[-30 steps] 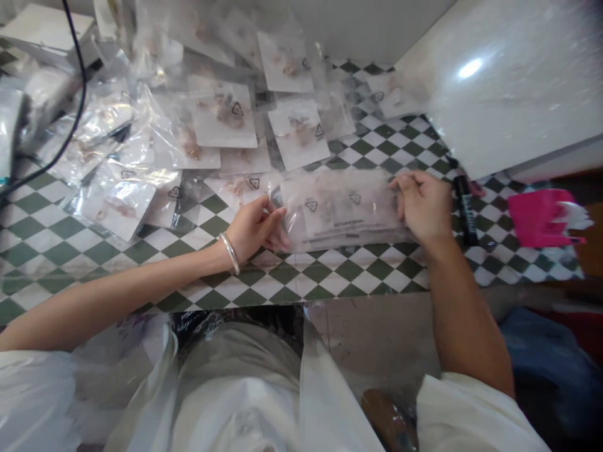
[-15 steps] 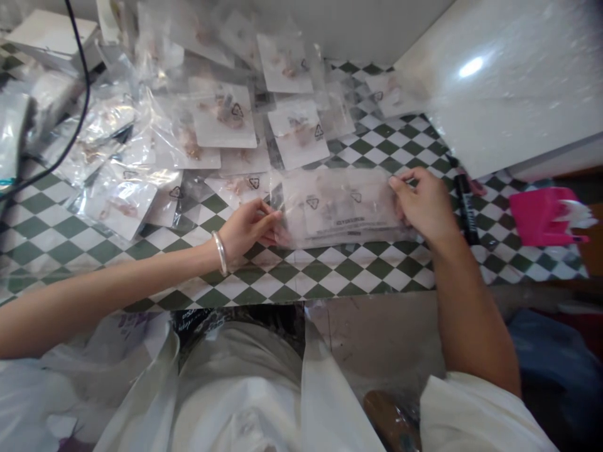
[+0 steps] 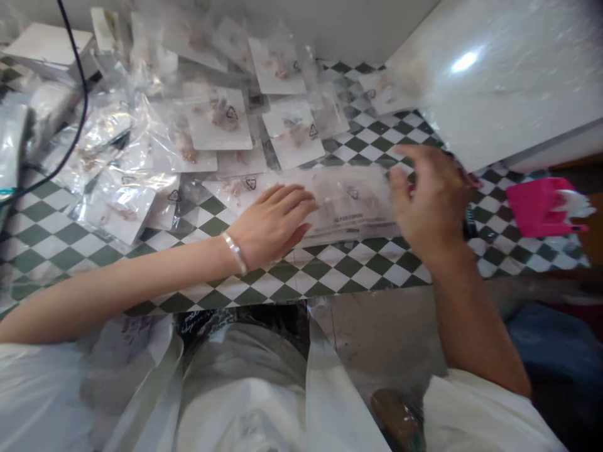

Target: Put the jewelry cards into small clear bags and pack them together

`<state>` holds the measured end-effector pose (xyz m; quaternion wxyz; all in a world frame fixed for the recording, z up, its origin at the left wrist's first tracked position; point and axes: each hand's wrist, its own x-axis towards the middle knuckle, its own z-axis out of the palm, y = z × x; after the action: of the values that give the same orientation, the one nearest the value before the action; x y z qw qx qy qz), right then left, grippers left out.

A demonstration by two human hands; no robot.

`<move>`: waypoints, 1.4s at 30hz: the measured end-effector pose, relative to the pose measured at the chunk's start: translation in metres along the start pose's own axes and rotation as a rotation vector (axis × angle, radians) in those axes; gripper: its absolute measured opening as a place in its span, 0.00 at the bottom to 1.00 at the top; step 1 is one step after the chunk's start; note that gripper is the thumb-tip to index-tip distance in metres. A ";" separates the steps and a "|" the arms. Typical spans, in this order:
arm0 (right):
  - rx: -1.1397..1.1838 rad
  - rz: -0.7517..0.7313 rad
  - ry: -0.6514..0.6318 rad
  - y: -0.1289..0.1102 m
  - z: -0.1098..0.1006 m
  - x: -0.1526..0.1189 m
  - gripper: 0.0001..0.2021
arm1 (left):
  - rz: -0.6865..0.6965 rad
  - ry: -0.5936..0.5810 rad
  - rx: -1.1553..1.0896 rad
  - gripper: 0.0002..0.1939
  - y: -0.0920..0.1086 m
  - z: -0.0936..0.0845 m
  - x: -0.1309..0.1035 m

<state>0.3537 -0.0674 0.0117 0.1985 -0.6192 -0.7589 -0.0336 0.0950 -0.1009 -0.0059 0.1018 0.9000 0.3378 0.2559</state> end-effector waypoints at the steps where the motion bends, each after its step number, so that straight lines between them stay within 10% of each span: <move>1: 0.021 -0.127 -0.082 -0.010 0.003 -0.001 0.20 | -0.018 -0.072 0.043 0.17 -0.002 0.005 0.012; 5: 0.060 -0.330 -0.313 -0.027 0.023 0.000 0.26 | -0.162 -0.274 0.120 0.27 -0.014 0.024 0.039; 14: 0.187 -0.110 -0.504 0.038 0.031 0.003 0.30 | -0.160 -0.256 0.111 0.39 -0.032 0.045 0.019; 25: 0.453 -0.040 -0.329 0.048 0.017 -0.009 0.24 | -0.143 -0.176 -0.041 0.40 -0.040 0.037 0.022; 30: 0.272 -0.336 -0.441 0.040 -0.001 -0.035 0.33 | -0.029 -0.141 -0.094 0.35 -0.040 0.004 0.010; 34: 0.034 -0.641 -0.320 0.029 0.014 -0.047 0.35 | 0.312 -0.220 0.040 0.43 -0.033 -0.004 -0.011; 42: -0.122 -0.670 -0.176 0.024 0.020 -0.030 0.22 | 0.487 0.019 0.342 0.25 -0.031 0.011 -0.014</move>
<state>0.3757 -0.0834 -0.0217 0.0730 -0.3470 -0.9308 -0.0887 0.0740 -0.0872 -0.0315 -0.1190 0.9562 0.1509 0.2206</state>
